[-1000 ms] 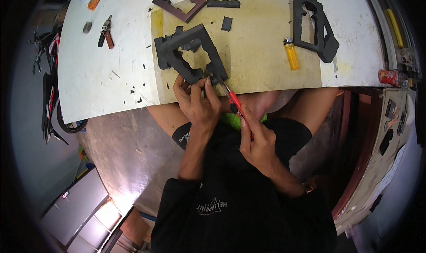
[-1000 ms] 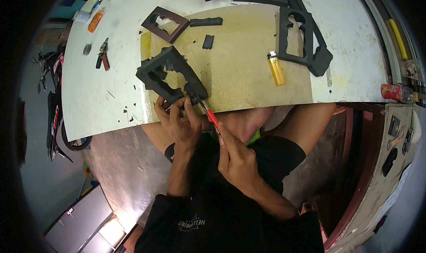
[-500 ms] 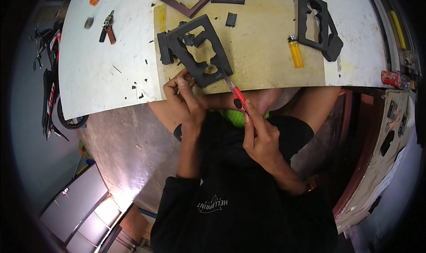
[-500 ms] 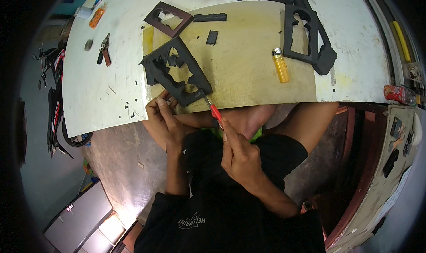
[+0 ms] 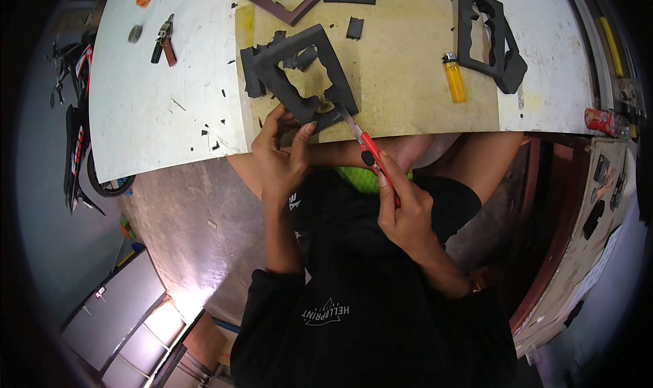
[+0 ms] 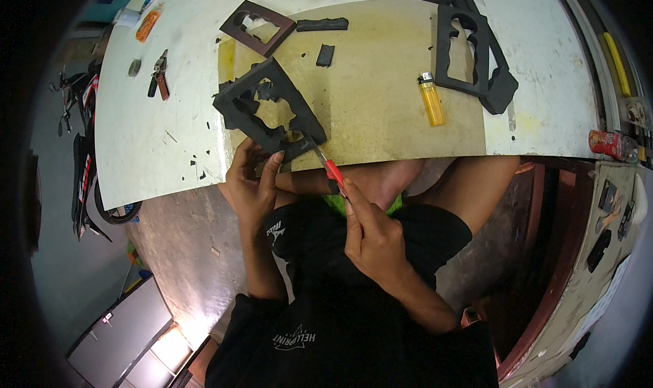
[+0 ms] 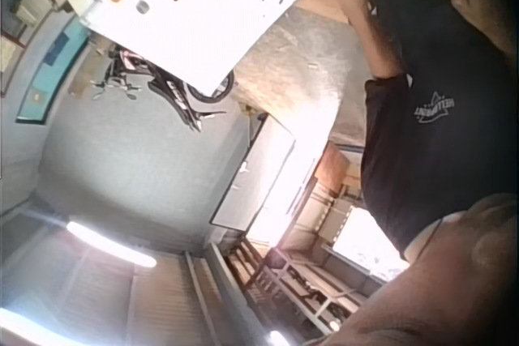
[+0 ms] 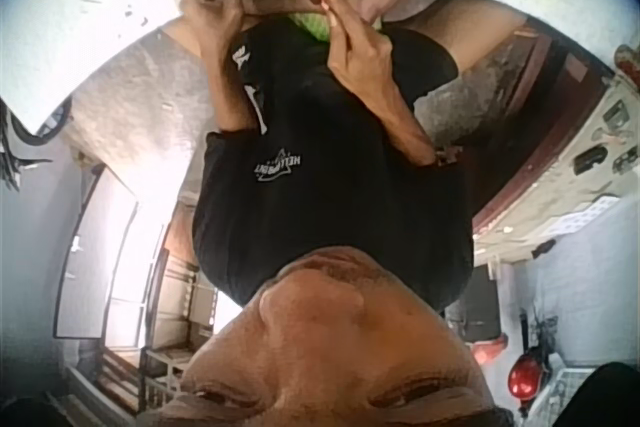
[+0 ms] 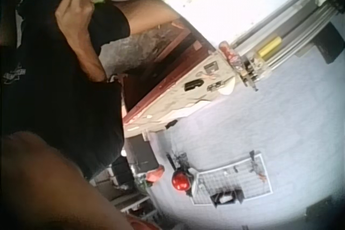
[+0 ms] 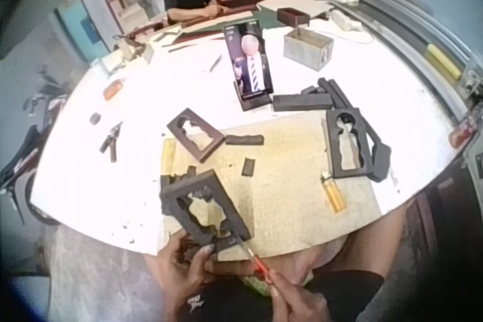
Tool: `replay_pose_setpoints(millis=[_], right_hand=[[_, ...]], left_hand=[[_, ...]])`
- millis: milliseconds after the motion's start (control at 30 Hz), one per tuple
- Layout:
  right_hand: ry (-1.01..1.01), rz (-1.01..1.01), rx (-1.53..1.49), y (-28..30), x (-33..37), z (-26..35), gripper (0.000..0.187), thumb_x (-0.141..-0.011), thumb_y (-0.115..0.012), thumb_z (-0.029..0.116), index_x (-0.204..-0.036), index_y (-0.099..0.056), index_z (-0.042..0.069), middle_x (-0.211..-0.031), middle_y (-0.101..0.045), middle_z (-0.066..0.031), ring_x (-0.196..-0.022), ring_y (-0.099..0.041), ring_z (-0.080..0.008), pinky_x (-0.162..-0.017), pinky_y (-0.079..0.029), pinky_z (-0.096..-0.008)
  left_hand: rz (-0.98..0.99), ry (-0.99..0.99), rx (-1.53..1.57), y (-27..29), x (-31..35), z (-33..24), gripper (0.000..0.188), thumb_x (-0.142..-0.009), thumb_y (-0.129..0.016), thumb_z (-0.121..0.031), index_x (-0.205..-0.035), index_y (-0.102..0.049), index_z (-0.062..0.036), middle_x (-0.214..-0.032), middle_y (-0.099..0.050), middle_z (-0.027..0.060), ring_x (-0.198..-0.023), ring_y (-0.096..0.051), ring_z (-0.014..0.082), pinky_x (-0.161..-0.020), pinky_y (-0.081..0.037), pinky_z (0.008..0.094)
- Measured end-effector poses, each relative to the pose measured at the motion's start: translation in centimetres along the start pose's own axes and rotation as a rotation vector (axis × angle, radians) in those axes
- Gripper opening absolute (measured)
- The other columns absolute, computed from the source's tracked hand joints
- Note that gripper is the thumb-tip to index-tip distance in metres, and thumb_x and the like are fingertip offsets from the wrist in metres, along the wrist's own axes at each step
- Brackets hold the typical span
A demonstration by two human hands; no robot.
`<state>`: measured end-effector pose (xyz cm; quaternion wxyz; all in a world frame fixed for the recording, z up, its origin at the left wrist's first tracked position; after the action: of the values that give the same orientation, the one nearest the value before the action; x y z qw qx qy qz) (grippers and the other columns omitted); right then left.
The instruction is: The person cuts a black foam frame using a red utility knife, then uses scissors to trim the edges. They use a lighter to heat and smooth the cut edges of the foam. Another person is visible working at a separate table in the background.
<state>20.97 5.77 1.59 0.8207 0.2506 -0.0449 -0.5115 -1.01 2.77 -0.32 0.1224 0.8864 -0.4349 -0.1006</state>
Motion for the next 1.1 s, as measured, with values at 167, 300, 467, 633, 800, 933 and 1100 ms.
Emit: replay_pose_setpoints(millis=[167, 300, 467, 633, 800, 933, 1100], right_hand=[[-0.036, -0.022, -0.039, 0.0, 0.2, 0.0, 0.041, -0.093, -0.06, 0.0, -0.134, -0.056, 0.0, -0.095, -0.069, -0.026, -0.076, -0.072, -0.0325, -0.06, -0.055, -0.0364], [-0.065, -0.025, -0.037, -0.1, 0.4, 0.1, 0.039, -0.093, -0.06, 0.0, -0.132, -0.057, -0.001, -0.096, -0.069, -0.0256, -0.077, -0.072, -0.032, -0.061, -0.055, -0.0357], [-0.046, 0.072, -0.121, 0.9, -0.2, -0.5, 0.04, -0.094, -0.06, 0.002, -0.133, -0.056, -0.002, -0.094, -0.07, -0.0243, -0.075, -0.072, -0.0272, -0.062, -0.055, -0.033], [-0.379, 0.136, -0.405, 4.0, 2.6, -2.1, 0.05, -0.095, -0.061, 0.005, -0.141, -0.046, -0.003, -0.084, -0.07, -0.0172, -0.066, -0.066, -0.0152, -0.059, -0.052, -0.0266], [-0.448, 0.151, -1.053, 5.6, 4.4, -5.1, 0.034, -0.098, -0.058, 0.012, -0.128, -0.046, 0.0, -0.083, -0.066, -0.0175, -0.07, -0.062, -0.0187, -0.067, -0.052, -0.0328], [-0.399, 0.109, -1.182, 5.2, 1.8, -4.4, 0.019, -0.097, -0.057, 0.014, -0.107, -0.047, 0.001, -0.087, -0.063, -0.019, -0.077, -0.062, -0.0223, -0.067, -0.051, -0.0365], [-0.463, 0.048, -1.201, 6.3, -3.3, -2.6, 0.023, -0.092, -0.062, 0.008, -0.109, -0.055, -0.005, -0.071, -0.058, -0.0106, -0.054, -0.056, -0.0148, -0.047, -0.043, -0.0278]], left_hand=[[-0.014, 0.039, 0.041, 0.6, 0.6, 1.1, 0.038, -0.082, -0.078, 0.001, -0.114, -0.058, 0.0063, -0.097, -0.064, 0.0074, -0.092, -0.06, 0.014, -0.086, -0.05, 0.0265], [-0.002, 0.059, 0.083, 0.6, 0.4, 1.1, 0.038, -0.081, -0.079, 0.0, -0.112, -0.057, 0.005, -0.096, -0.064, 0.0056, -0.092, -0.059, 0.0129, -0.086, -0.049, 0.0263], [-0.011, 0.05, 0.139, 0.6, 0.4, 1.3, 0.036, -0.082, -0.077, 0.001, -0.112, -0.056, 0.0043, -0.096, -0.063, 0.0059, -0.093, -0.06, 0.013, -0.086, -0.049, 0.0262], [-0.046, -0.01, 0.116, 0.1, 0.5, 0.2, 0.034, -0.083, -0.075, 0.003, -0.112, -0.057, 0.0044, -0.1, -0.065, 0.0095, -0.093, -0.063, 0.0157, -0.086, -0.049, 0.0278], [-0.076, -0.276, -0.064, 0.0, 1.4, -2.2, 0.032, -0.081, -0.07, 0.011, -0.11, -0.057, 0.005, -0.107, -0.067, 0.0168, -0.099, -0.066, 0.0243, -0.092, -0.05, 0.0324], [0.003, -0.553, -0.055, -0.9, 1.8, -4.7, 0.037, -0.072, -0.06, 0.02, -0.105, -0.058, 0.0032, -0.107, -0.067, 0.0212, -0.104, -0.066, 0.0372, -0.095, -0.052, 0.0442], [0.112, -0.799, -0.196, -1.7, 3.7, -8.6, 0.011, -0.077, -0.071, 0.003, -0.085, -0.066, -0.0013, -0.096, -0.073, 0.017, -0.1, -0.07, 0.0382, -0.089, -0.055, 0.0496]])
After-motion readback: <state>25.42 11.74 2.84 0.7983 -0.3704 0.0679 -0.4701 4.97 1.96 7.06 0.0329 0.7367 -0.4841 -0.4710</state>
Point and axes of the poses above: each hand's wrist, its own x-axis away from the middle knuckle, its own y-axis out of the back of the hand, z = x × y, the point moved 3 cm from there along -x, towards the middle knuckle
